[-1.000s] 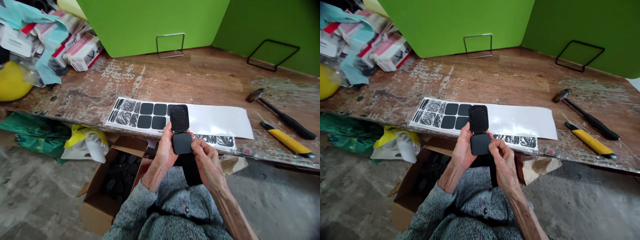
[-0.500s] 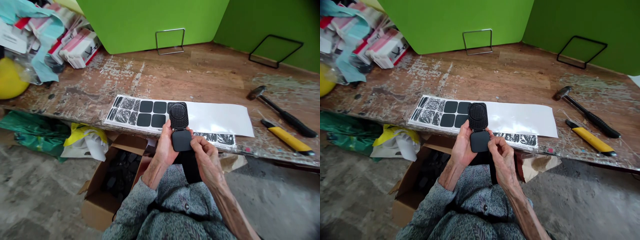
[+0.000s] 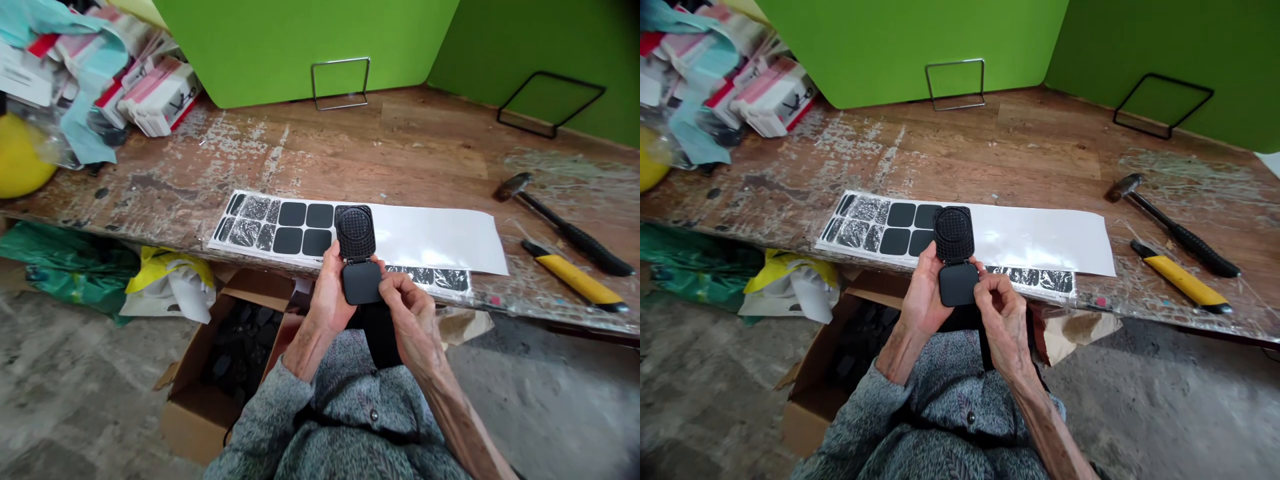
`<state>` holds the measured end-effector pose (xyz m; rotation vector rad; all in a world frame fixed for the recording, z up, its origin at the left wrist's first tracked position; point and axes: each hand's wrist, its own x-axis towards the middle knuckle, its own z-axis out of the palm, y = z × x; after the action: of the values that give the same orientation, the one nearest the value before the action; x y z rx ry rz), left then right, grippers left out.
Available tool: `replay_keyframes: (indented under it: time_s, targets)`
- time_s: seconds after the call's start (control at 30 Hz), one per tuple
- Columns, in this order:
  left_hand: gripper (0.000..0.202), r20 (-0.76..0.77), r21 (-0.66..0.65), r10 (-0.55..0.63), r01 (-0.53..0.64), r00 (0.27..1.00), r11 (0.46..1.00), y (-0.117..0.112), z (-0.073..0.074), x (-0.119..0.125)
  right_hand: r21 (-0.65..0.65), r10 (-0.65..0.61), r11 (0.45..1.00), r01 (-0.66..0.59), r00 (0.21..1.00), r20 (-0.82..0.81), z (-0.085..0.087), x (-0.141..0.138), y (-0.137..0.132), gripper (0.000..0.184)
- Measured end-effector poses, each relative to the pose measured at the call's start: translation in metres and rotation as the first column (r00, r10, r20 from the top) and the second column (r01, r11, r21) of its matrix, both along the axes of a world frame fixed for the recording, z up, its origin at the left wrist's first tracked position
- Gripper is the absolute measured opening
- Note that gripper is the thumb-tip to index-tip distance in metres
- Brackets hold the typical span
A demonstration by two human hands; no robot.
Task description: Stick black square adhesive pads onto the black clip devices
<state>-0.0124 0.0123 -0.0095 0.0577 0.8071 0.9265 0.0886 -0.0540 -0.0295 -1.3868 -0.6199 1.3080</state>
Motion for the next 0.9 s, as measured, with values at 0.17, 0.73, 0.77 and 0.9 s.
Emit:
replay_keyframes:
  time_s: [0.17,0.73,0.77,0.9]
  targets:
    - [0.05,-0.014,0.006,0.022,-0.022,1.0,1.0,-0.002,0.003,0.0,0.014,0.009,1.0,-0.011,0.994,0.106,-0.001,-0.001,-0.003,0.016]
    - [0.05,-0.153,0.035,0.051,-0.047,0.987,0.998,-0.004,0.011,0.001,0.074,0.055,0.994,-0.086,0.934,0.354,0.006,-0.001,0.001,0.01]
    - [0.05,-0.158,0.034,0.053,-0.048,0.986,0.998,-0.005,0.01,0.0,0.084,0.057,0.992,-0.096,0.924,0.378,0.004,-0.001,0.001,0.01]
    - [0.05,-0.148,0.044,0.062,-0.057,0.987,0.997,-0.005,0.007,0.0,0.104,0.082,0.982,-0.158,0.852,0.516,0.004,0.001,0.003,0.01]
